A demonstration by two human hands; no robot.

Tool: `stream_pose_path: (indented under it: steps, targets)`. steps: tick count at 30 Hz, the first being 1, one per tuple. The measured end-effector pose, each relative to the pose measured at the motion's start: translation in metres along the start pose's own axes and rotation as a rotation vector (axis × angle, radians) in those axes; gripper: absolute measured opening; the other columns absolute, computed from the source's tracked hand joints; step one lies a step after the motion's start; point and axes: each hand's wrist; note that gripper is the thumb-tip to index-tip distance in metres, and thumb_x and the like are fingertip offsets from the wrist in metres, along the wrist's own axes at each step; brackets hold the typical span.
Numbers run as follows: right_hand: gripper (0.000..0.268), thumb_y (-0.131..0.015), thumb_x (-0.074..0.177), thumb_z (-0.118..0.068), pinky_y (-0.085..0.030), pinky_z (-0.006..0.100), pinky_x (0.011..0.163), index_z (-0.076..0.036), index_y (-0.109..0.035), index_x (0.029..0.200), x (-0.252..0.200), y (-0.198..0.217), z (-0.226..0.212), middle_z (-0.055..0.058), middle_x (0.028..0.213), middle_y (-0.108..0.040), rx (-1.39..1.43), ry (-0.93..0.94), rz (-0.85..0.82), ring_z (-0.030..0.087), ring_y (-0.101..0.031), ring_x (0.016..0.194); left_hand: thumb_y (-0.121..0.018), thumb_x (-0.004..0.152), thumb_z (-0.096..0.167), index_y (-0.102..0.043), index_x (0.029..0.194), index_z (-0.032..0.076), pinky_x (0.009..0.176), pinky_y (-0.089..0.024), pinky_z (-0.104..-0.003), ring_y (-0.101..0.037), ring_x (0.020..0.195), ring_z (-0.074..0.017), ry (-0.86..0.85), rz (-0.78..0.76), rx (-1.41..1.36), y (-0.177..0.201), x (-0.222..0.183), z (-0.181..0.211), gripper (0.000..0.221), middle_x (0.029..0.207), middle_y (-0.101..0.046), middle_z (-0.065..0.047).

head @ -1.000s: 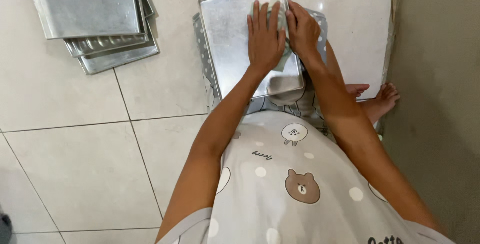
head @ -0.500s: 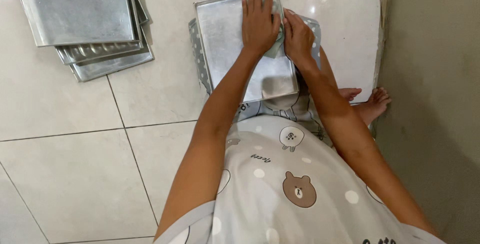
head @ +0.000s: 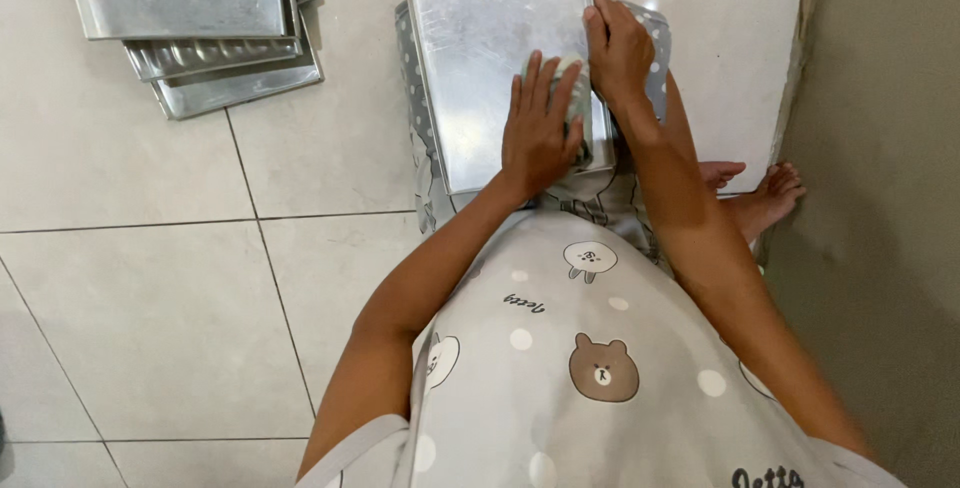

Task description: The person wipes the inside and sides of several square metal baking pans with a cloth while sitting on the floor, handling the pans one at a time and placing them in a stack.

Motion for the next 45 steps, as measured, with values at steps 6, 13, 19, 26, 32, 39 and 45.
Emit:
stream_pose_path:
  steps: [6,13,19,26,32,39,45]
  targets:
    - [0.038,-0.045,0.11,-0.028,-0.054,0.043,0.072,-0.017,-0.067,0.139,0.009,0.006,-0.011,0.007,0.125,-0.076,-0.023,-0.022,-0.035,0.033,-0.074,0.101,-0.052,0.104,0.032,-0.031,0.163,0.022,0.134,-0.021,-0.057,-0.013,0.164,-0.032,0.119,0.017,0.043,-0.038,0.085,-0.055,0.063,0.169,-0.035,-0.01]
    - [0.036,-0.046,0.108,-0.025,-0.05,0.044,0.07,-0.014,-0.07,0.132,0.011,0.014,-0.023,0.009,0.111,-0.077,-0.004,-0.041,-0.044,0.033,-0.072,0.093,-0.051,0.108,0.035,-0.034,0.161,0.022,0.135,-0.021,-0.052,-0.015,0.162,-0.0302,0.138,0.026,0.156,-0.036,0.099,-0.048,0.057,0.167,-0.037,-0.008]
    - [0.036,-0.049,0.109,-0.023,-0.055,0.042,0.078,-0.009,-0.069,0.136,0.002,-0.002,-0.004,0.01,0.126,-0.075,-0.002,-0.013,0.003,0.031,-0.073,0.106,-0.05,0.105,0.027,-0.032,0.163,0.015,0.134,-0.018,-0.057,-0.014,0.163,-0.0357,0.036,-0.086,-0.036,0.012,-0.001,-0.002,0.062,0.168,-0.033,-0.015]
    - [0.037,-0.045,0.114,-0.023,-0.045,0.043,0.059,-0.018,-0.06,0.147,0.001,0.001,-0.008,0.008,0.094,-0.07,-0.08,0.068,-0.028,0.029,-0.068,0.079,-0.047,0.107,0.024,-0.031,0.163,0.02,0.133,-0.023,-0.056,-0.016,0.164,-0.0336,0.089,-0.002,0.084,-0.012,0.039,-0.044,0.058,0.168,-0.033,-0.011]
    - [0.037,-0.044,0.11,-0.022,-0.049,0.043,0.064,-0.012,-0.065,0.14,0.009,-0.002,0.002,0.009,0.1,-0.074,-0.043,-0.011,-0.033,0.028,-0.069,0.084,-0.059,0.098,0.026,-0.037,0.16,0.023,0.133,-0.022,-0.054,-0.017,0.161,-0.0298,0.09,0.08,0.205,-0.042,0.128,-0.08,0.066,0.166,-0.039,-0.008]
    - [0.032,-0.047,0.105,-0.02,-0.049,0.044,0.066,-0.012,-0.072,0.124,0.008,0.01,-0.017,0.008,0.106,-0.078,-0.01,-0.008,-0.03,0.032,-0.071,0.086,-0.052,0.104,0.023,-0.034,0.162,0.022,0.134,-0.024,-0.055,-0.017,0.163,-0.031,0.095,0.023,0.111,-0.01,0.045,-0.034,0.061,0.168,-0.037,-0.009]
    - [0.035,-0.051,0.106,-0.017,-0.055,0.045,0.082,-0.005,-0.071,0.132,0.001,-0.003,-0.008,0.012,0.127,-0.075,-0.009,0.044,0.023,0.033,-0.073,0.11,-0.061,0.09,0.018,-0.035,0.16,0.017,0.132,-0.026,-0.059,-0.022,0.162,-0.0355,0.022,-0.048,0.001,0.005,-0.009,-0.022,0.074,0.165,-0.038,-0.014]
Point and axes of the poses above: each hand's wrist, its own x-axis towards the middle knuckle, its own y-axis out of the back of the hand, z = x × y
